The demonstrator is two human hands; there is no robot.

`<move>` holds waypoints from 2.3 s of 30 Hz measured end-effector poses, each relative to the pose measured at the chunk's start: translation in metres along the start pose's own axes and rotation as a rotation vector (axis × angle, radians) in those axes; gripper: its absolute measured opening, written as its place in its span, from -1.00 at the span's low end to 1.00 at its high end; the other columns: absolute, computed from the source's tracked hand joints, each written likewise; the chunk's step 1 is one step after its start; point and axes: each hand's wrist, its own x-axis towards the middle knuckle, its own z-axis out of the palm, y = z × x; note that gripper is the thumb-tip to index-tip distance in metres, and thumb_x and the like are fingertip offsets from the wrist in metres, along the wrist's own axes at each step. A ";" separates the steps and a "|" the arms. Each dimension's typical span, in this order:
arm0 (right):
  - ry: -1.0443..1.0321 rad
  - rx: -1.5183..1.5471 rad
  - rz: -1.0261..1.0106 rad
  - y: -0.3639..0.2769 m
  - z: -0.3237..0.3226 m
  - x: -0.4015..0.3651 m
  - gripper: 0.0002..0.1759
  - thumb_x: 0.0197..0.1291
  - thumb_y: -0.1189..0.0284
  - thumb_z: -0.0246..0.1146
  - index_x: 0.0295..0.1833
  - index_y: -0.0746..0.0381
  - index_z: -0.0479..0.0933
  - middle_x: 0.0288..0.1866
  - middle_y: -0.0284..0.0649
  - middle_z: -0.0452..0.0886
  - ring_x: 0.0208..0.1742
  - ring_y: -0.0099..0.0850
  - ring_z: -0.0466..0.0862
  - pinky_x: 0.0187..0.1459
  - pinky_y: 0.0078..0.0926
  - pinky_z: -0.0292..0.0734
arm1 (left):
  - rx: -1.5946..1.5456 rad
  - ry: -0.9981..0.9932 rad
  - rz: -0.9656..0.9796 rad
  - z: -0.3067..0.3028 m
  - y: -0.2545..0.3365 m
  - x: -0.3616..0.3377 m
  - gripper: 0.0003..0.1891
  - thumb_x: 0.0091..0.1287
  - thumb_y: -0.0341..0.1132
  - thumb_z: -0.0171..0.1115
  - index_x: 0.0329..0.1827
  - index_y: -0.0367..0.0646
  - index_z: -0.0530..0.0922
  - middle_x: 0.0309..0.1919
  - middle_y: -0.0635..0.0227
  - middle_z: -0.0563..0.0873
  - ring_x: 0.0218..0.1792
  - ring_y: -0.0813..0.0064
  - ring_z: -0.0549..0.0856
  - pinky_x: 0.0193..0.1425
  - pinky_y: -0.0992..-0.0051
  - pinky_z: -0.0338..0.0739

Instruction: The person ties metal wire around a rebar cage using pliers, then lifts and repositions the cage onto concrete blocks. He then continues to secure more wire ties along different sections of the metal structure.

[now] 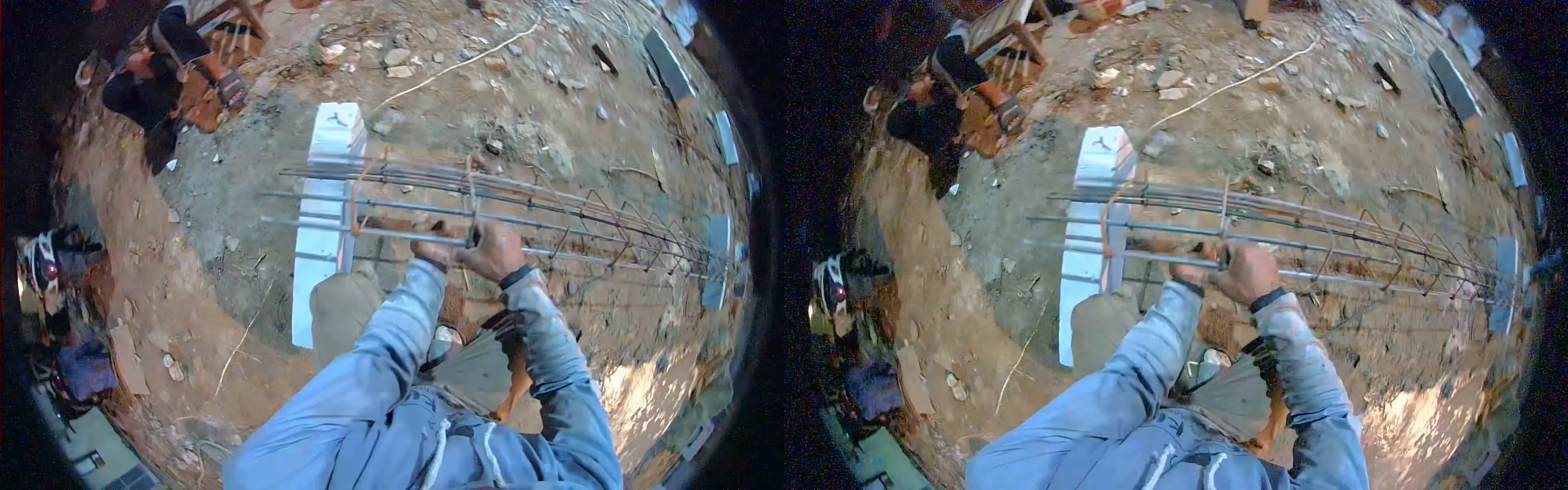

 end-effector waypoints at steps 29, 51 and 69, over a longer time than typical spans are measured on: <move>-0.259 0.298 -0.203 -0.038 0.030 -0.134 -0.71 0.09 0.26 0.18 -0.14 0.20 0.55 -0.25 0.00 0.60 -0.22 -0.05 0.59 -0.21 -0.18 0.49 | 1.134 0.422 -0.058 0.243 0.045 -0.214 -0.39 0.34 0.22 -0.19 -0.26 -0.19 0.56 -0.50 0.35 0.62 -0.52 0.46 0.59 -0.47 0.44 0.48; 0.205 -0.290 0.039 -0.123 0.025 -0.119 -0.80 0.09 0.40 0.12 -0.15 0.17 0.46 -0.46 0.03 0.57 -0.40 0.01 0.58 -0.38 -0.05 0.44 | 1.887 -0.015 0.340 0.107 0.234 -0.144 -0.60 0.29 -0.01 0.09 -0.23 -0.23 0.60 -0.37 0.23 0.68 -0.35 0.42 0.63 -0.20 0.45 0.49; 0.819 0.209 1.319 -0.235 0.026 -0.551 -0.69 0.27 0.17 -0.01 -0.15 0.18 0.46 -0.73 -0.36 0.31 -0.80 -0.54 0.28 -0.74 -0.51 0.21 | 2.684 -0.439 0.807 0.123 0.314 -0.037 -0.72 0.08 -0.17 0.29 -0.19 -0.07 0.56 -0.15 0.22 0.56 -0.03 0.21 0.52 0.00 0.21 0.41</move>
